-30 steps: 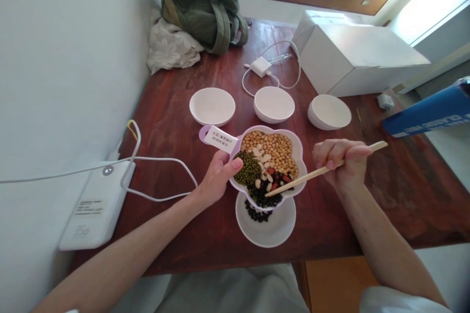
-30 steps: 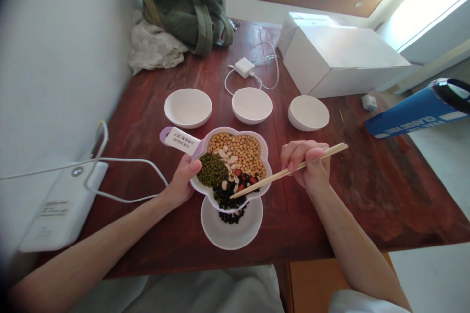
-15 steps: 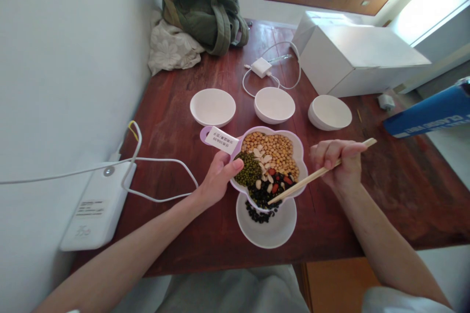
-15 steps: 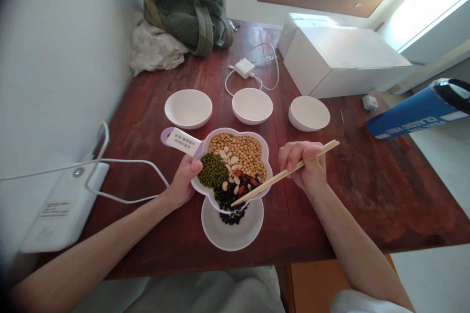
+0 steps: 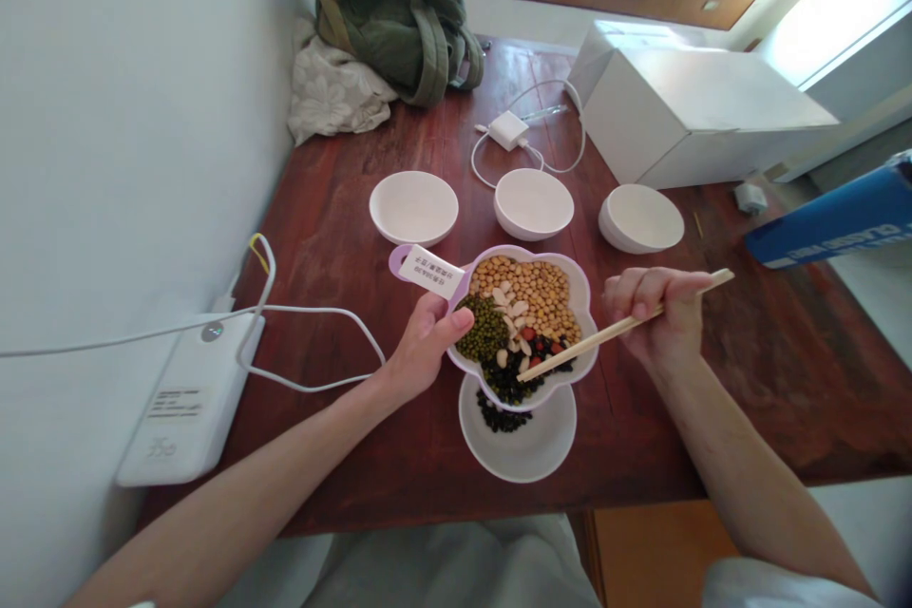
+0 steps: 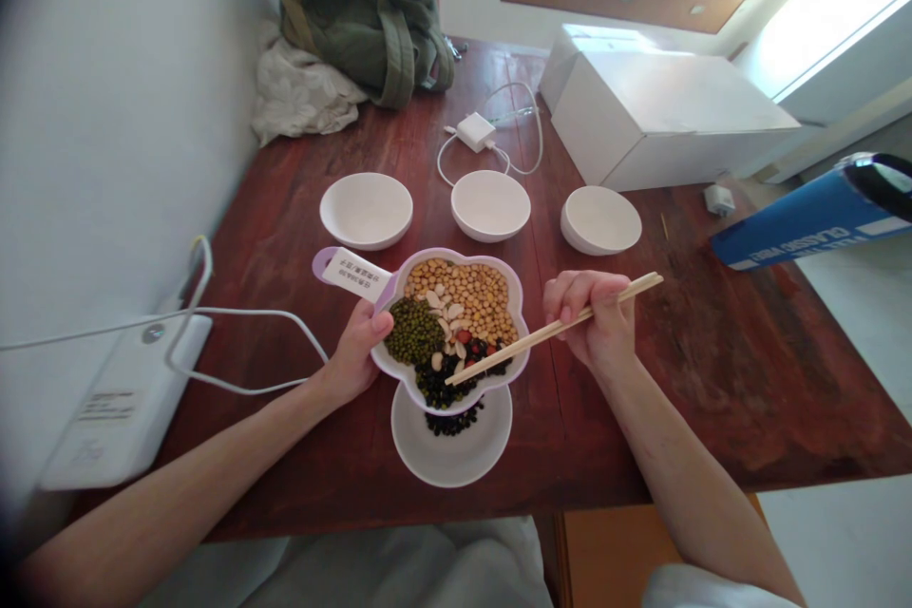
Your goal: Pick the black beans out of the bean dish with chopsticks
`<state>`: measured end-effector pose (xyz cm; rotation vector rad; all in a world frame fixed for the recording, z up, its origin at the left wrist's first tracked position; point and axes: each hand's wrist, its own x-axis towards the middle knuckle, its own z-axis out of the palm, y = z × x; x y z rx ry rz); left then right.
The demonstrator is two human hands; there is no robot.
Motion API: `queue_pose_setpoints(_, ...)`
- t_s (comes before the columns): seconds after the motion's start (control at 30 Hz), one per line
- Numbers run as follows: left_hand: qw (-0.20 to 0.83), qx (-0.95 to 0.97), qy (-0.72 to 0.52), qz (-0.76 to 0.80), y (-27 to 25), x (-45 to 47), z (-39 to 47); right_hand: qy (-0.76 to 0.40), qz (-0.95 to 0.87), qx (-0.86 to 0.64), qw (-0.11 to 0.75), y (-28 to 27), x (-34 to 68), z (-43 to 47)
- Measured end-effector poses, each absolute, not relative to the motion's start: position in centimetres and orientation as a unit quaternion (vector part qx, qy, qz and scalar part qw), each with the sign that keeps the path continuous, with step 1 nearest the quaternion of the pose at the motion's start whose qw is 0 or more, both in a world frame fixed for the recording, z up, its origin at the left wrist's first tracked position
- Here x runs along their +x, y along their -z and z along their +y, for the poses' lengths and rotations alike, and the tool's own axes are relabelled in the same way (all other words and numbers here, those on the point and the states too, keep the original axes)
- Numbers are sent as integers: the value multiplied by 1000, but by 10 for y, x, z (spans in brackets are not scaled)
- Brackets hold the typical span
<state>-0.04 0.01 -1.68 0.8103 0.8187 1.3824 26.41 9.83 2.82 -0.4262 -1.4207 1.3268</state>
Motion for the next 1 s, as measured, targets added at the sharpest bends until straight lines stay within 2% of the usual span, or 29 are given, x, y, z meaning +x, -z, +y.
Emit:
queue_pose_setpoints(0.27,614,367,-604,351,16,-1,1,-540,-629,-178,530,-24,268,95)
queue_pose_setpoints(1.0,618,362,-600,356,19,-1,0,-575,-607,-162,524,-25,265,97)
